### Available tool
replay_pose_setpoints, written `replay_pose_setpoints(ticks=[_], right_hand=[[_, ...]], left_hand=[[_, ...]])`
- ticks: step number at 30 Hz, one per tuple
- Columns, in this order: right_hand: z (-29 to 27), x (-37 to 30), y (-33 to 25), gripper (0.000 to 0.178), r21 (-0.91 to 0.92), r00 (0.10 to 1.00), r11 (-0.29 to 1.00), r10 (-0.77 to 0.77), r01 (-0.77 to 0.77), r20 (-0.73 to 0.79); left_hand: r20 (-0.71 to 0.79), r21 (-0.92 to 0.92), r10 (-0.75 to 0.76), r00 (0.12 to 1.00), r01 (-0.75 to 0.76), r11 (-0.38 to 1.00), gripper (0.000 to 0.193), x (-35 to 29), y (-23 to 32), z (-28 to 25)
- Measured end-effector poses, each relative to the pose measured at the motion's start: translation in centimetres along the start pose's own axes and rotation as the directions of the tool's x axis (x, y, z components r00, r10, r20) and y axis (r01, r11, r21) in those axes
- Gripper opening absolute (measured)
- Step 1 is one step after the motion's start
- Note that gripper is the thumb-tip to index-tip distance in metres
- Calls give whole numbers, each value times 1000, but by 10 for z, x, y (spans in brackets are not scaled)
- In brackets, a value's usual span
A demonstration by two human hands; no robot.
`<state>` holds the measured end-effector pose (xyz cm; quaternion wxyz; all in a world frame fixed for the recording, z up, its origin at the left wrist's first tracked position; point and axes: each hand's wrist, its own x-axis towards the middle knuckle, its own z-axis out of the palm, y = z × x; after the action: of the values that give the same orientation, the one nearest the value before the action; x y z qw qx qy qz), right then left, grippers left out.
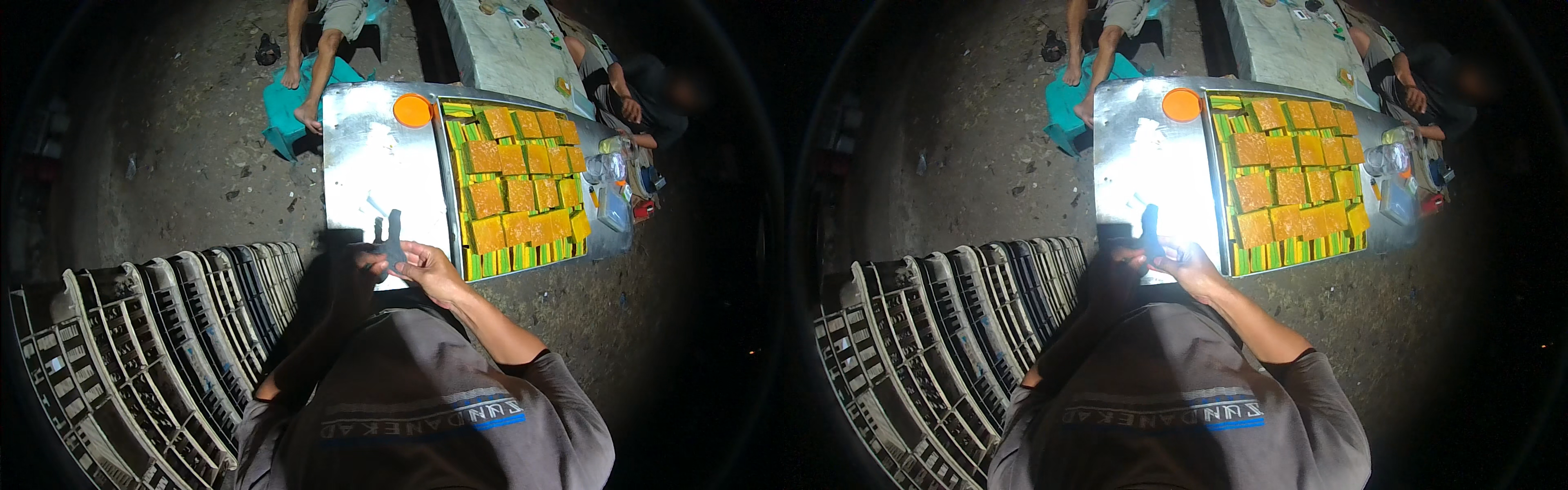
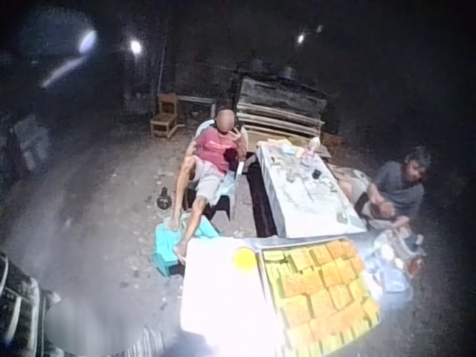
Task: The person wraps rectangular yellow food items in green leaf wrappers by hand. They pick up each item, fold the leaf around it, and place the wrapped unit onto a metal tray. The person also handles a small container and a cloth during the process.
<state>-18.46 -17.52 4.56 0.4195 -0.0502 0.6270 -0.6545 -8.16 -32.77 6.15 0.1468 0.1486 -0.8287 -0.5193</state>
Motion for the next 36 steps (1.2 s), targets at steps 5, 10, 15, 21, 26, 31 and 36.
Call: replay_pose_setpoints(ticks=[5, 10, 15, 21, 26, 31, 36], right_hand=[[-7, -24, -23, 24, -356, 981, 914, 190, -193, -44], [-25, -44, -38, 14, -247, 994, 964, 104, -96, 18], [-77, -43, -43, 48, -470, 999, 883, -11, -15, -51], [-124, -113, 84, 39, -160, 956, 947, 257, -278, -142], [-234, -194, 319, 30, -374, 685, 605, 435, -703, -584], [-207, -213, 306, 26, -383, 594, 455, 606, -804, -529], [-202, -181, 291, 22, -431, 699, 552, 532, -714, -477]], left_hand=[[26, 65, 172, 985, -173, 983, 19, -8, -29, -8], [49, 33, 89, 995, -90, 995, 22, -5, -32, -16], [29, -202, 129, 991, -120, 972, 34, 0, -53, -18], [-30, -303, -153, 988, 137, 943, 31, -69, -86, -59], [-10, -458, -843, 538, 747, 482, 25, -202, -173, -26], [139, -348, -922, 362, 889, 297, 19, -242, -207, 22], [211, -334, -900, 381, 894, 300, 14, -231, -194, -7]])
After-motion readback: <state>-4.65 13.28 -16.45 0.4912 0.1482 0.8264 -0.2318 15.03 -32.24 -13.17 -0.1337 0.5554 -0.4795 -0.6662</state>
